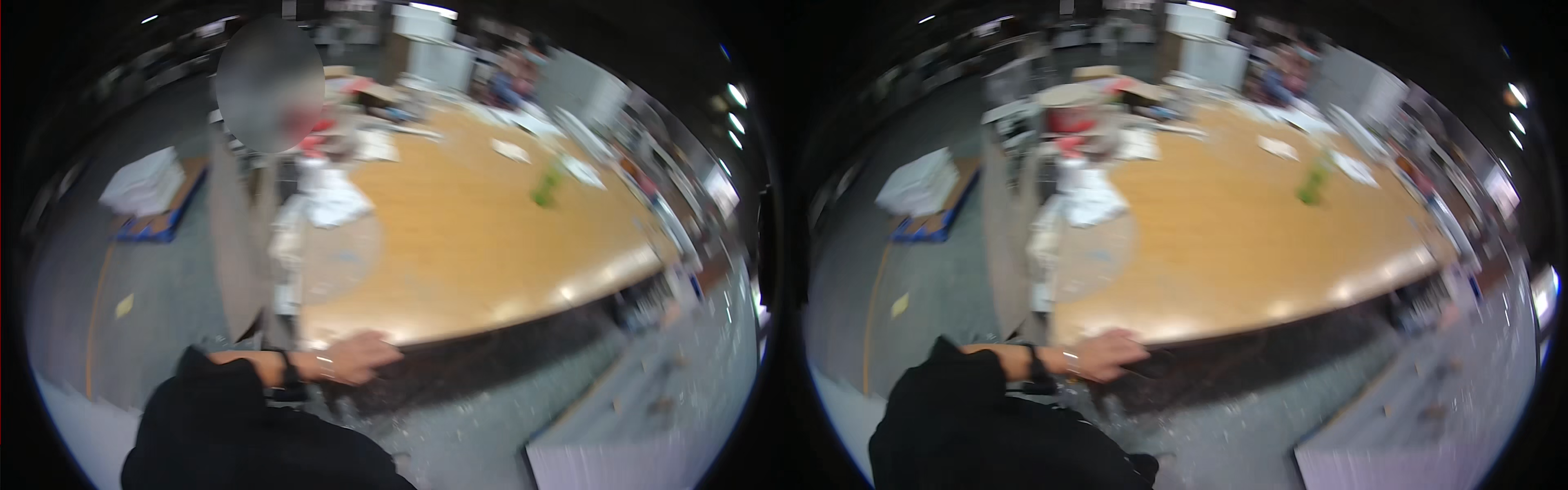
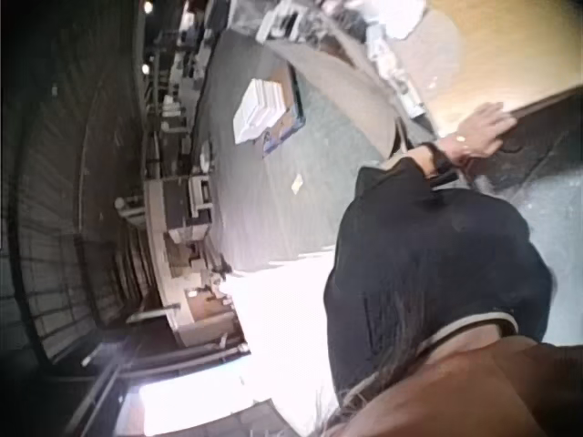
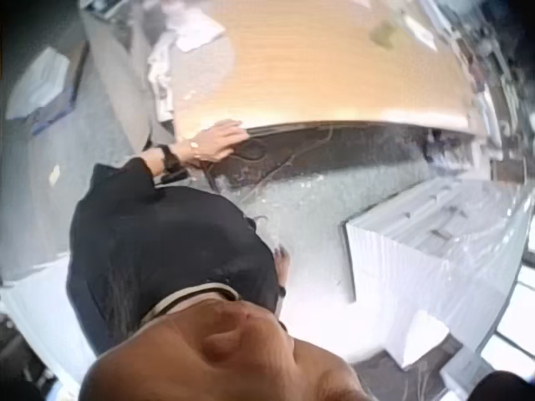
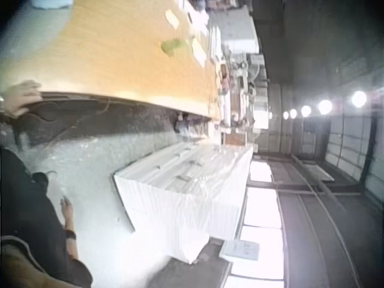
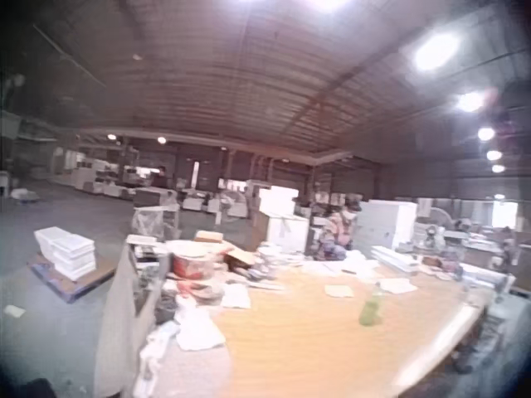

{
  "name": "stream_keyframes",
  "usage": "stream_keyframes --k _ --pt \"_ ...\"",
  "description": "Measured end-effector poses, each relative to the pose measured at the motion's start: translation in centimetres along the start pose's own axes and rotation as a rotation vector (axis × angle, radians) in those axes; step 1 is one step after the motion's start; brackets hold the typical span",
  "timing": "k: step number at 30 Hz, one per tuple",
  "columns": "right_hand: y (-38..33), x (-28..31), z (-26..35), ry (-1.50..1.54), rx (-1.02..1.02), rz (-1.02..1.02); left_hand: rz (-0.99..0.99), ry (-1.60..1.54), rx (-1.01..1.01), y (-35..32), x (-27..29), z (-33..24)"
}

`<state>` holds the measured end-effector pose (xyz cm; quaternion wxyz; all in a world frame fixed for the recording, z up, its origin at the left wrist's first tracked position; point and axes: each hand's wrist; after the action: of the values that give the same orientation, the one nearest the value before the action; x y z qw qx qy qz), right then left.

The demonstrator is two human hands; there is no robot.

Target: The recorder cleans and scrapes edges of white furniture panels on a large workbench in a factory setting.

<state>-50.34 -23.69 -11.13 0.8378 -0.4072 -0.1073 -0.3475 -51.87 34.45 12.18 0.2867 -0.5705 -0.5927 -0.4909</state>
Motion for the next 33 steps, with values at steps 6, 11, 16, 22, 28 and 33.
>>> stream_keyframes --k 6,11,16,22,28,33 --pt "2.0 8.5 8.6 0.065 -0.146 -0.090 -0.024 0.154 0.159 -1.2 4.2 -2.3" --pt "5.1 13.7 2.7 0.005 -0.037 -0.184 -0.244 0.143 0.352 4.3 -0.5 -3.1" --pt "13.0 22.0 6.1 -0.454 0.307 -0.287 -0.360 0.012 0.250 16.7 -3.5 -7.0" --pt "20.8 33.7 15.8 0.112 0.115 -0.317 -0.259 -0.387 0.193 30.4 -7.8 -5.7" --pt "29.8 42.7 20.7 -0.030 0.151 -0.295 -0.212 -0.442 0.211 42.2 -10.3 -2.2" --pt "38.9 51.8 23.2 0.149 0.145 -0.258 -0.264 -0.607 0.201 50.0 -9.7 -0.5"
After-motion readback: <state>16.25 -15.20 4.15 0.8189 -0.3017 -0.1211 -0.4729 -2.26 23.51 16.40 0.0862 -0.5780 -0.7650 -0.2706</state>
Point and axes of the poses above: each hand's wrist, its own y-axis towards the middle knuckle, its own x-axis out of the back of the hand, z = x × y, and after that the axes turned 4 degrees about z, right-handed
